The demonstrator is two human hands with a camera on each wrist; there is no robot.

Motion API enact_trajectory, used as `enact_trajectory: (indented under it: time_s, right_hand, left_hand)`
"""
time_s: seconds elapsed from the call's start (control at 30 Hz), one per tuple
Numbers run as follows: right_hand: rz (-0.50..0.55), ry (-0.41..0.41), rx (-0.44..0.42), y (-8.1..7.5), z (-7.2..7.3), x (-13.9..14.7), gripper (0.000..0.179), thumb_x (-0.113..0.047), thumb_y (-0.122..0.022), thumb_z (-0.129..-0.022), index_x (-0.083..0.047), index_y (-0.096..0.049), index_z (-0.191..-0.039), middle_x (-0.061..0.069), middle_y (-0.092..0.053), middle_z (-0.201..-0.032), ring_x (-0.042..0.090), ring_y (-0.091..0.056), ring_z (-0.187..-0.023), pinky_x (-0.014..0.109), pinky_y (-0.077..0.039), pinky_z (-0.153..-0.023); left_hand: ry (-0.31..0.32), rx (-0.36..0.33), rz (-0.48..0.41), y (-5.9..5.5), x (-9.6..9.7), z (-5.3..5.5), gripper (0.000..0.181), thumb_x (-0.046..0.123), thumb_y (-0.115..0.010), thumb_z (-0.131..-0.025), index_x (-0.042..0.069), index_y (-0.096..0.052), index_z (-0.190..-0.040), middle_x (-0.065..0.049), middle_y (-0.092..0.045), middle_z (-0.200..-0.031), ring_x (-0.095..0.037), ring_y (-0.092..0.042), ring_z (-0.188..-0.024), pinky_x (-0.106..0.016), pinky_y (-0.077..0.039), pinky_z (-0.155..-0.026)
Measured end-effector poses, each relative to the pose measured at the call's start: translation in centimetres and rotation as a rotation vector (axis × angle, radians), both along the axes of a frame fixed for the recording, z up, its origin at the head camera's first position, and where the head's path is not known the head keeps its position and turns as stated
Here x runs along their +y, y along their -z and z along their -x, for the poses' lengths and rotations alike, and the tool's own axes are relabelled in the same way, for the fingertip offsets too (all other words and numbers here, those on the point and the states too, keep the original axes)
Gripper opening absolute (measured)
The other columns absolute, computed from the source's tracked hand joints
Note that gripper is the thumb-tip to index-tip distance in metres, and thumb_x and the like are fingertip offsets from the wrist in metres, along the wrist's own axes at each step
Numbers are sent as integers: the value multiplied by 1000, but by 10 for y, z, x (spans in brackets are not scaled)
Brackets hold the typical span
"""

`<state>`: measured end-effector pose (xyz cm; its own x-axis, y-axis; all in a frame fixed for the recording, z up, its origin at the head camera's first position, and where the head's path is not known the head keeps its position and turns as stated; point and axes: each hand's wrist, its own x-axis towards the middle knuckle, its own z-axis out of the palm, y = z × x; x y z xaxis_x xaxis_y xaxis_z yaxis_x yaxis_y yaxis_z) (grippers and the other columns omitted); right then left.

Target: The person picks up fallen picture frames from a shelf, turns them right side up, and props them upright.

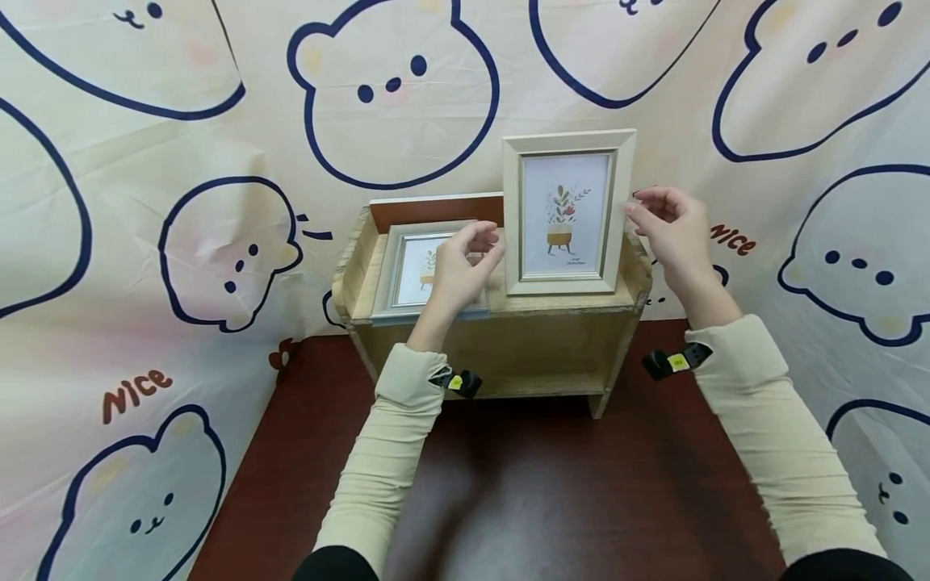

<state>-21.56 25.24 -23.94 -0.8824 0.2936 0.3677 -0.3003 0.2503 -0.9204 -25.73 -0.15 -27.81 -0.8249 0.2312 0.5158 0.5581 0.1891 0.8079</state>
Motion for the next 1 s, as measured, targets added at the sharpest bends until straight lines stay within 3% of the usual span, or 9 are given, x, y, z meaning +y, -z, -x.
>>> enact_trajectory:
  time_s: [0.2,0.57,0.77,0.9,1.0]
  right_hand:
    - [-65,2,153,9,-21,-18,13,-11,-64,-83,-1,-66,-91,-5,-59,-74,9,-54,-65,16,-43,-57]
    - [-230,-132,219,24,-48,-62,14,-10,-64,-84,3,-66,-86,-2,-60,-70,9,-53,-60,18,-42,-53]
    - [-292,-207,192,27,-50,-81,15,-13,-64,-84,1,-67,-89,6,-63,-76,10,-55,-64,19,-44,-57]
    - [-313,-260,124,30,-46,-92,22,-16,-63,-85,2,-65,-99,10,-65,-86,14,-59,-73,22,-48,-65]
    - [-339,-309,64,31,-41,-104,32,-16,-64,-84,3,-61,-110,13,-65,-97,19,-61,-83,27,-51,-72]
  left_hand:
    - [32,25,14,2,-10,-18,26,6,-60,-85,-5,-59,-109,-16,-61,-95,-21,-59,-85,-27,-51,-71]
    - [37,138,10,7,-34,-47,20,-2,-63,-81,-10,-60,-98,-19,-61,-84,-26,-60,-73,-30,-51,-61]
    - [11,156,8,6,-52,-56,18,-3,-63,-80,-7,-60,-97,-15,-62,-80,-16,-58,-70,-22,-49,-59]
    - [-18,153,12,4,-64,-57,21,-2,-63,-80,-7,-60,-100,-16,-62,-82,-19,-59,-72,-22,-49,-60]
    - [-76,134,30,2,-74,-54,25,1,-64,-80,-6,-60,-103,-18,-61,-86,-22,-59,-75,-22,-49,-62]
